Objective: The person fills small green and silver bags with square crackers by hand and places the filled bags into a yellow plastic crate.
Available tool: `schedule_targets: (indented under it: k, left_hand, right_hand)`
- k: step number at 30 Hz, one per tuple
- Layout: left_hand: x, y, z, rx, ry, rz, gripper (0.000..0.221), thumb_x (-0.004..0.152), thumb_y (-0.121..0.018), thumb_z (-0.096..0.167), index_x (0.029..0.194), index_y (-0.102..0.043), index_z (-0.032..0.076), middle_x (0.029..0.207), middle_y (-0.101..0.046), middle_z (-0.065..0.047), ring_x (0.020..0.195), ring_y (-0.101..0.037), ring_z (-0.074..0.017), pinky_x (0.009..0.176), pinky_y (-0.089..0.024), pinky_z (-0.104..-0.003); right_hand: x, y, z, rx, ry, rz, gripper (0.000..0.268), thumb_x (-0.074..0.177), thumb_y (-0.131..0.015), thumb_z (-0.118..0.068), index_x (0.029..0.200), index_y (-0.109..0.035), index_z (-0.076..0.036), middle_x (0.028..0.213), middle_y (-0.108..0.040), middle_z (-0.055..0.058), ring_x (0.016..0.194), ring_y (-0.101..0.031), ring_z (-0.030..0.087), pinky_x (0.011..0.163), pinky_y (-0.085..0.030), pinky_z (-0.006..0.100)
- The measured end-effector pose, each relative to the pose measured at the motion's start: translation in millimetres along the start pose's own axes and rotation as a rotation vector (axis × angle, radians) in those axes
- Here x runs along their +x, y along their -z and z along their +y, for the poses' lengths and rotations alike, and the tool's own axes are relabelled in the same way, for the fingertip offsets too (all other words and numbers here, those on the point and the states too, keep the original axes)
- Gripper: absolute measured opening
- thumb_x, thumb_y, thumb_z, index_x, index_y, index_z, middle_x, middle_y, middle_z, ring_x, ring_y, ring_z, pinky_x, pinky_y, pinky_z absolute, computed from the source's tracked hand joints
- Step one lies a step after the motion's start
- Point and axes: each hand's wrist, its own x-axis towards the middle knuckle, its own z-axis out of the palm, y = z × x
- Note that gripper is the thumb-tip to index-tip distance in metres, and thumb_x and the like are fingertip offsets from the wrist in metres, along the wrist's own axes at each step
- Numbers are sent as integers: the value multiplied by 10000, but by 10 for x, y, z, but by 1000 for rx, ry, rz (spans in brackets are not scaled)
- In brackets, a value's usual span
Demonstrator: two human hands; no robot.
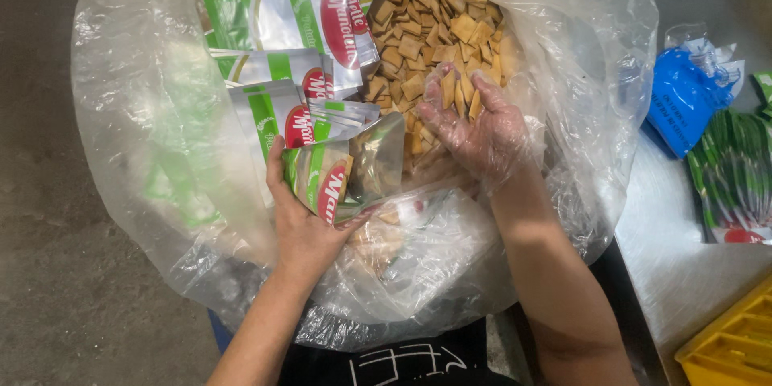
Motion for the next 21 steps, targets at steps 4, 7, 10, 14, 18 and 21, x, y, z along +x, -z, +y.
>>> schedule_targets:
  k: [4,7,10,14,18,21]
  left_hand:
    - [2,3,8,-25,25,-15,1345,653,-998,377,1579,-114,-38,1564,-365,-255,1387,-534,-374,1147,-480,-432]
    - [10,7,6,4,-9,-15,1340,647,-999,374,1569,-116,-33,1570,-337,-285,1378,-531,-383,1138,-482,-435]
    - [0,9,11,-48,50,-23,1334,667,-994,384,1584,-116,-28,1547,-399,-257,1370,-559,-368,1139,-493,-429]
    - [5,10,28,-81,50,-19,1344,672,-991,394,1593,-106,-25,1535,-428,-254,1372,-566,-366,1144,-497,-427]
    - [21,-1,39,-5,-45,7,1330,635,-999,374,1568,-128,3,1528,-379,-306,1343,-557,-387,1119,-495,-435]
    - [16,-3,43,-4,-49,24,1374,599,-1010,382,1569,-114,1,1521,-381,-306,1334,-557,-394,1109,-494,-438]
  right_hand:
    - [57,173,-54,39,-44,-91,404,1046,-522,-263,1389,-457,-60,1212,-611,150,1083,-654,295,931,-587,527]
    - [112,245,-36,-113,29,-26,363,1097,-613,-357,1322,-535,-84,1105,-659,149,989,-660,268,808,-585,384]
    - [48,179,-4,-30,-79,-434,137,1203,-611,-179,1277,-630,-66,1002,-655,241,819,-660,337,649,-610,413]
    - [-101,-39,51,-1620,198,-180,314,958,-699,-370,1153,-690,-123,994,-651,76,879,-645,227,764,-557,373]
    - [-45,-141,322,-2921,171,-391,213,858,-753,-381,963,-776,-197,1020,-728,41,964,-700,209,767,-612,355]
    - [-132,-254,388,-2574,262,-337,292,900,-751,-329,1117,-737,-133,1034,-746,85,880,-710,224,745,-572,361]
